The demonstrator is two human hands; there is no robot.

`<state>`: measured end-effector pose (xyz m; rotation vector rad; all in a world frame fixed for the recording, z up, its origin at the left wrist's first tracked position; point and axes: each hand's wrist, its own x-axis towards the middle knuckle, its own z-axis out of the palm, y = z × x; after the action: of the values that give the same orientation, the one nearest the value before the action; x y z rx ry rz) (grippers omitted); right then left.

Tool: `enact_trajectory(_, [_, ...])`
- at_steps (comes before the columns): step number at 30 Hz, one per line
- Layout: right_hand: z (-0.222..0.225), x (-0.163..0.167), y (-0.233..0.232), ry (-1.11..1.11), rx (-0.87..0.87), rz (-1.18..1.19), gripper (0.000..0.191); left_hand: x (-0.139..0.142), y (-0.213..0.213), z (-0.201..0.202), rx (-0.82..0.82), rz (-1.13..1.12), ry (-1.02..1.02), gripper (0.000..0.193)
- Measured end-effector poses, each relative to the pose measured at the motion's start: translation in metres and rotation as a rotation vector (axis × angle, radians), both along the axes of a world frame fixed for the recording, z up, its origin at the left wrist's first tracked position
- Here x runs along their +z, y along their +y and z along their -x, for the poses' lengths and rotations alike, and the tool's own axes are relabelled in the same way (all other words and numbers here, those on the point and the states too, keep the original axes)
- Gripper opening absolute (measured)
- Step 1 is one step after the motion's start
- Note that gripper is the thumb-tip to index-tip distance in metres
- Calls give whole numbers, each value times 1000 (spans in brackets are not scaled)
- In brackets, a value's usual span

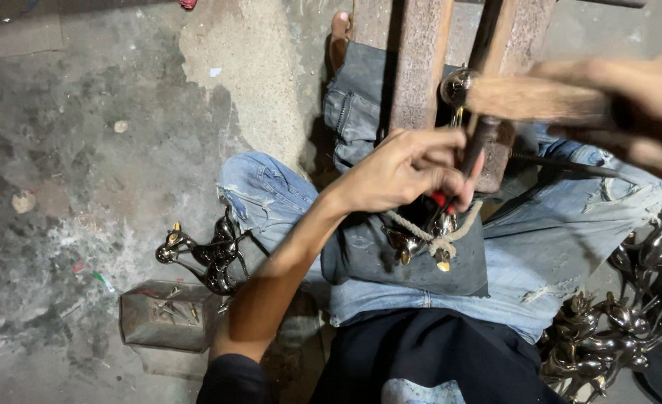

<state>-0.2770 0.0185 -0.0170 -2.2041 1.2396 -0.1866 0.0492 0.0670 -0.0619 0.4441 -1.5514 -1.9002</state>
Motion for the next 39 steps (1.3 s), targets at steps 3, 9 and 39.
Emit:
enact_trajectory(3, [-14, -7, 5, -242, -312, -120, 49, 0, 7, 0, 48, 21, 15, 15])
enact_trajectory(9, [-41, 20, -10, 42, -456, -167, 49, 4, 14, -2, 112, 14, 19, 13])
enact_trajectory(39, [-61, 14, -80, 436, 463, 5, 97, 23, 50, 2, 519, -273, -178, 27])
